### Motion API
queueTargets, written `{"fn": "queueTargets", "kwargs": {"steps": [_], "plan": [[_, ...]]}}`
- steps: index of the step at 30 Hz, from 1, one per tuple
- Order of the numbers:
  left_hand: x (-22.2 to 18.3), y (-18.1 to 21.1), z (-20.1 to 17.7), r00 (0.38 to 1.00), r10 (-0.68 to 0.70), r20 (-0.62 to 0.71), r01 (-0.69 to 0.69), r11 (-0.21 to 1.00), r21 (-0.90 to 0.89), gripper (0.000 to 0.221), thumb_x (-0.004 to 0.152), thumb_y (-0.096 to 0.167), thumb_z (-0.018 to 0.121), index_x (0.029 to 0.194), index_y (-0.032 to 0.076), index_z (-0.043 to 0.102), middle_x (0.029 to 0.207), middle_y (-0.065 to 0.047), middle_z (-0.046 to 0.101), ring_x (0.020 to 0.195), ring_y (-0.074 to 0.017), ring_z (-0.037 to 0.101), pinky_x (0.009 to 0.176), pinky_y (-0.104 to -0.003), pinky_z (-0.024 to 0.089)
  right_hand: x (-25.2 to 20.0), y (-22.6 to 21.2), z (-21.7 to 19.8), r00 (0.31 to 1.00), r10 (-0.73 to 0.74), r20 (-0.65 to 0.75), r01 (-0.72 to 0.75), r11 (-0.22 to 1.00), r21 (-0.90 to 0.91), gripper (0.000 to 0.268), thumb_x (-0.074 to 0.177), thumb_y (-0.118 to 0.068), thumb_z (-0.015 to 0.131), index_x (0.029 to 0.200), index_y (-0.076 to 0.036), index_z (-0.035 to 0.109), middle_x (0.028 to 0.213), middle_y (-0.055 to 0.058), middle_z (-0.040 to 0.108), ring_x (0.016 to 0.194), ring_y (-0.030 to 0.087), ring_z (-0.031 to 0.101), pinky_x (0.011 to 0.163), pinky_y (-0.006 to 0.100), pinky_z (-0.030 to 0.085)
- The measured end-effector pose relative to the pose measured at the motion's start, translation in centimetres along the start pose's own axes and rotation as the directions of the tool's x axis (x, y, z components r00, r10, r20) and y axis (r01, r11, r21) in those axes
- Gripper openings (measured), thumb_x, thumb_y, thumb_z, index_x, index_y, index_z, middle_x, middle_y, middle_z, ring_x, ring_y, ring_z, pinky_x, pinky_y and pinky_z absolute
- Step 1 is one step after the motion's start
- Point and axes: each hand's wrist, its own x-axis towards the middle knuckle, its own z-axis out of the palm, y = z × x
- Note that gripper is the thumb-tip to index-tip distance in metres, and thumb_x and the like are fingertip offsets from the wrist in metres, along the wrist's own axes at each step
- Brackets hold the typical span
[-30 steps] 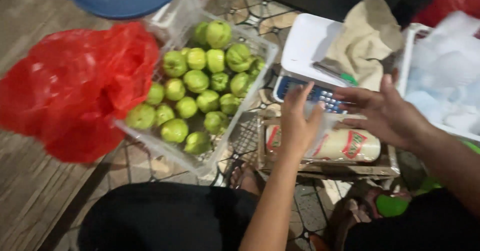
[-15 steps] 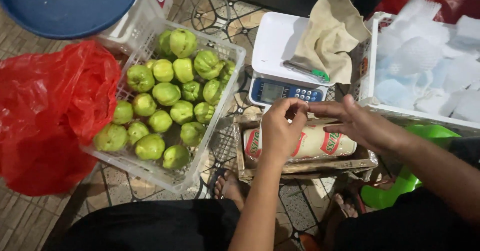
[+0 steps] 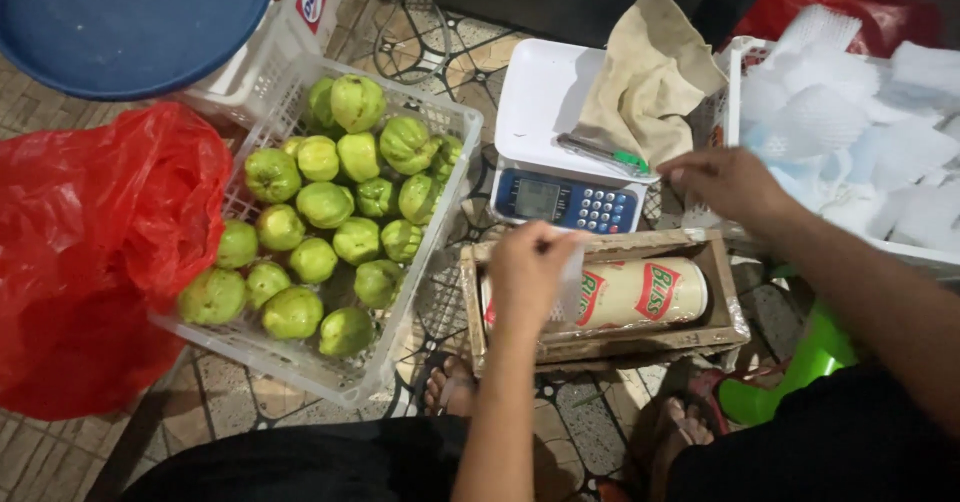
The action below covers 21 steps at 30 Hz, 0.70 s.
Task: Wrapping individual guavas in protective foam nets and organizing them in a container.
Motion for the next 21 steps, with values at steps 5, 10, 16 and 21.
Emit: {"fn": "queueTargets", "kwargs": {"steps": [5,10,16,21], "plan": [[2.0,-5.6,-1.3,0.989,-0.077,-0.122,0.109,0.954,0.28,0.007,0.086,0.019,0.076,0.09,0.02,0.081,0.091,-0.002,0.076,0.1,-0.0289,0.072,0.089,-0.043,0.055,12.7,11.9,2.8,0.987,-0.107,-0.118,0.081,0.975,-0.206,0.013,0.095,-0.03,0.076,0.099,-0.019,0.081,0.084,0.008,0.075,0.083,0.033,0.072,0.077,0.044,0.056],[2.4,-5.7,-2.4,0.953,-0.186,-0.24,0.267,0.891,0.368,0.01,0.074,0.026,0.086,0.077,0.021,0.078,0.079,0.006,0.07,0.089,-0.0208,0.073,0.089,-0.041,0.054,17.1,14.5,11.3,0.973,-0.157,-0.167,0.119,0.968,-0.22,0.012,0.089,-0.025,0.072,0.096,-0.019,0.08,0.094,0.009,0.078,0.095,0.039,0.072,0.086,0.049,0.056],[3.9,-9.8,-2.0,0.951,-0.122,-0.284,0.24,0.871,0.428,0.018,0.079,0.032,0.08,0.069,0.02,0.07,0.08,0.003,0.069,0.083,-0.0247,0.072,0.076,-0.042,0.057,20.3,13.8,15.1,0.981,-0.185,-0.053,0.13,0.839,-0.529,0.038,0.088,-0.031,0.07,0.124,-0.018,0.072,0.104,0.013,0.072,0.094,0.038,0.074,0.078,0.046,0.064],[5.2,-12.0,-0.9,0.916,-0.323,-0.239,0.339,0.94,0.031,0.016,0.076,0.018,0.079,0.079,0.009,0.066,0.075,-0.012,0.068,0.078,-0.0321,0.069,0.07,-0.04,0.055,20.7,10.4,14.9,0.991,-0.13,0.038,0.132,0.862,-0.489,0.044,0.085,-0.05,0.073,0.116,-0.019,0.075,0.108,0.012,0.07,0.104,0.038,0.072,0.085,0.05,0.061]]}}
